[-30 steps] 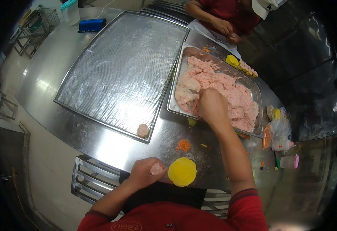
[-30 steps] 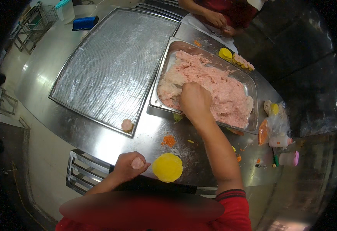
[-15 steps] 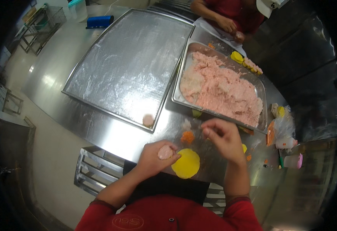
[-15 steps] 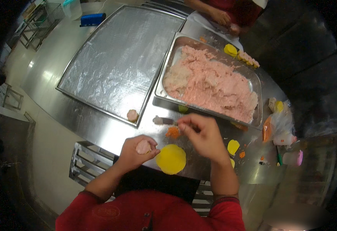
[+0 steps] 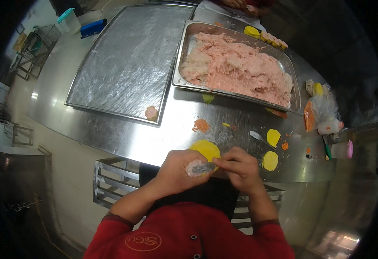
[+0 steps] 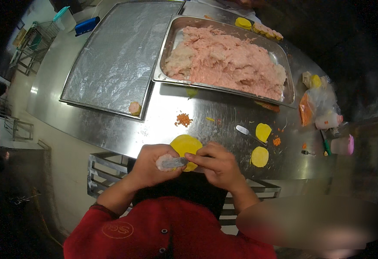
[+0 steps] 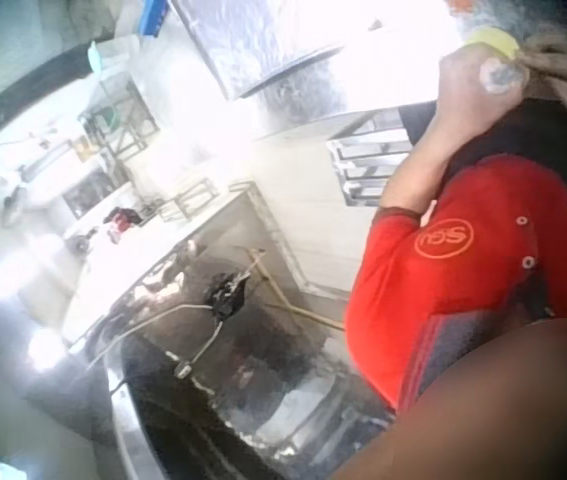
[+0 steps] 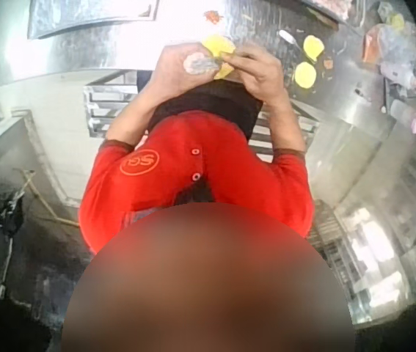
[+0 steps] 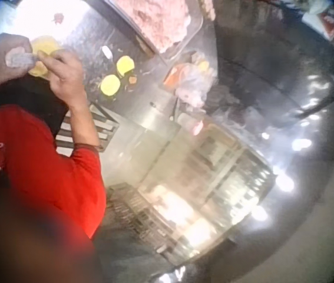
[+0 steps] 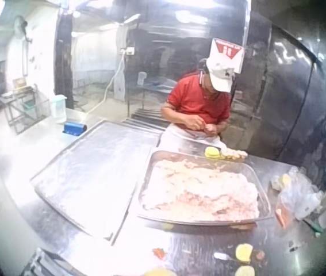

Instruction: The person scoops pink minced meat onto yellow circular wrappers, folds them into small round parcels, and places them on a metal tray. The process is repeated multiple times with consistent hand motions.

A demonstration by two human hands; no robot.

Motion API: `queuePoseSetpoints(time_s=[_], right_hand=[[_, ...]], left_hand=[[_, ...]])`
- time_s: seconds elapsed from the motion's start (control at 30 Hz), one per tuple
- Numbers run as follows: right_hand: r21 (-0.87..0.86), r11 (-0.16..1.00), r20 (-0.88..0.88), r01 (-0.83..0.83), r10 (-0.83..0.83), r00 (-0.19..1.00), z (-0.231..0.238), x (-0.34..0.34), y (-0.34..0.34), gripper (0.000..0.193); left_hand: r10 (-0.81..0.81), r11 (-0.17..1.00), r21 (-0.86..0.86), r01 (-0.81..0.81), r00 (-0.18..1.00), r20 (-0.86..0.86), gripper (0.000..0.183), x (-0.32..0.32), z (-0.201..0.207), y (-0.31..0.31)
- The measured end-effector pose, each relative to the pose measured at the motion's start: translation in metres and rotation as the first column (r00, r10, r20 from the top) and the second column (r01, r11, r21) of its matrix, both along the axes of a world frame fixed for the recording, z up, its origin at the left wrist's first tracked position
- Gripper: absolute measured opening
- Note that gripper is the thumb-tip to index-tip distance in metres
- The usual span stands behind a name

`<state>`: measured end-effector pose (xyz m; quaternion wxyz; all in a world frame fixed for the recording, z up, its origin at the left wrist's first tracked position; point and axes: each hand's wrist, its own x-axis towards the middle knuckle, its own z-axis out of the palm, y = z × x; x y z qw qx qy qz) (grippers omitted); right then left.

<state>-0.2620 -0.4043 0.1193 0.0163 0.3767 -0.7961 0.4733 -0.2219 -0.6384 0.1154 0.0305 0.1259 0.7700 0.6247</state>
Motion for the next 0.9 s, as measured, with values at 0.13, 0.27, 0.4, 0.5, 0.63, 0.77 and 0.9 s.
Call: queuePoseSetpoints(time_s=[0.13,0.27,0.4,0.5,0.63,0.77,0.9], right_hand=[[-0.006,0.996,0.007,0.085,-0.085,0.996,0.007,0.005,0.022,0.047],[-0.041,0.999,-0.083,0.026,-0.029,0.996,0.005,0.008,0.021,0.049],[0.014,1.000,-0.111,0.027,-0.025,0.994,0.000,0.005,0.023,0.050],[-0.024,0.999,-0.106,0.033,-0.036,0.994,-0.002,0.008,0.026,0.050],[0.023,1.000,-0.048,0.004,-0.003,0.999,-0.010,0.009,0.021,0.050],[-0.042,0.995,-0.022,0.096,-0.097,0.995,-0.015,0.005,0.028,0.035],[-0.109,0.985,0.205,0.134,-0.110,0.973,-0.014,0.009,0.039,0.014]], left_hand=[[-0.002,1.000,-0.026,0.001,1.000,-0.009,0.021,0.006,0.000,0.007],[-0.070,0.998,0.009,0.070,0.998,0.002,0.021,0.010,0.004,0.017],[-0.021,0.995,-0.096,0.016,0.998,-0.052,0.021,0.008,0.007,0.018],[-0.042,0.995,-0.097,0.037,0.998,-0.048,0.021,0.007,0.007,0.018],[-0.061,0.989,-0.140,0.046,0.993,-0.105,0.020,0.007,0.006,0.022],[-0.014,0.996,-0.090,0.010,0.999,-0.051,0.030,0.008,0.003,0.022],[-0.113,0.983,-0.156,0.098,0.989,-0.095,0.048,0.005,-0.003,0.018]])
